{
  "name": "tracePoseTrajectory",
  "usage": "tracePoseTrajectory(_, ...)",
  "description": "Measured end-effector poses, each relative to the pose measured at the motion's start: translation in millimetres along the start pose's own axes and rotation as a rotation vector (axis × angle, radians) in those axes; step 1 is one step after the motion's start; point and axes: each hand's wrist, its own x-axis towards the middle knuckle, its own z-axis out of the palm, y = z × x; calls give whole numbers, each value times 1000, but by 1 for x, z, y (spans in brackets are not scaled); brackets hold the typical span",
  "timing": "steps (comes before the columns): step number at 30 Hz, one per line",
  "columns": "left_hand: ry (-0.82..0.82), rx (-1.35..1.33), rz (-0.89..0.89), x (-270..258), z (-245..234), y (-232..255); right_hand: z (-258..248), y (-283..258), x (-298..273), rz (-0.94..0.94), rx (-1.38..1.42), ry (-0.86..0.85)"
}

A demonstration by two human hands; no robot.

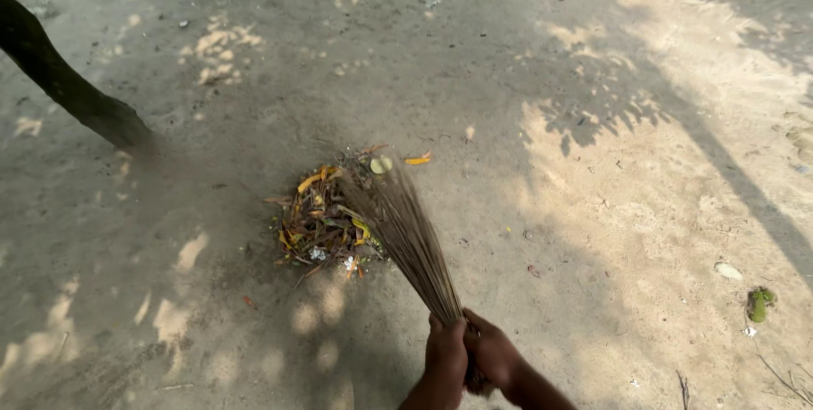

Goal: The person sweeps dry leaves and debris into a pile on the ground by hand using a stick broom and then sweeps the ground along a path.

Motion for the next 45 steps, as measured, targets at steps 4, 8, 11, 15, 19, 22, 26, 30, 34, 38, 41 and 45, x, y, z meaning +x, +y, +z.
tracePoseTrajectory(4,-125,205,76,6,-35,-39,33,40,-12,-44,251,17)
tracePoseTrajectory(8,-178,149,-5,64,-72,-105,64,59,-15,26,153,24)
tracePoseTrajectory(11,-142,329,23,117,-108,-139,78,48,-16,44,6,-39)
tracePoseTrajectory(15,-64,-19,24,136,-129,-125,93,48,18,-22,-180,-131)
tracePoseTrajectory(19,-34,-79,-18,79,-129,-71,98,44,48,-123,-136,-164)
tracePoseTrajectory(22,-51,48,23,21,-117,-38,90,33,27,-140,-15,-164)
tracePoseTrajectory(26,94,295,0,-47,-95,10,63,-5,-25,-42,135,-171)
tracePoseTrajectory(30,197,392,242,-72,-83,44,34,-48,-63,-45,68,-130)
tracePoseTrajectory(34,335,700,394,-87,-66,101,5,-76,-98,0,56,-96)
tracePoseTrajectory(38,404,911,397,-113,-41,132,-42,-89,-125,-31,50,-113)
tracePoseTrajectory(41,450,1038,382,-126,-19,147,-78,-94,-144,-44,-42,-74)
tracePoseTrajectory(45,489,1179,349,-126,4,157,-120,-99,-146,-65,-106,-27)
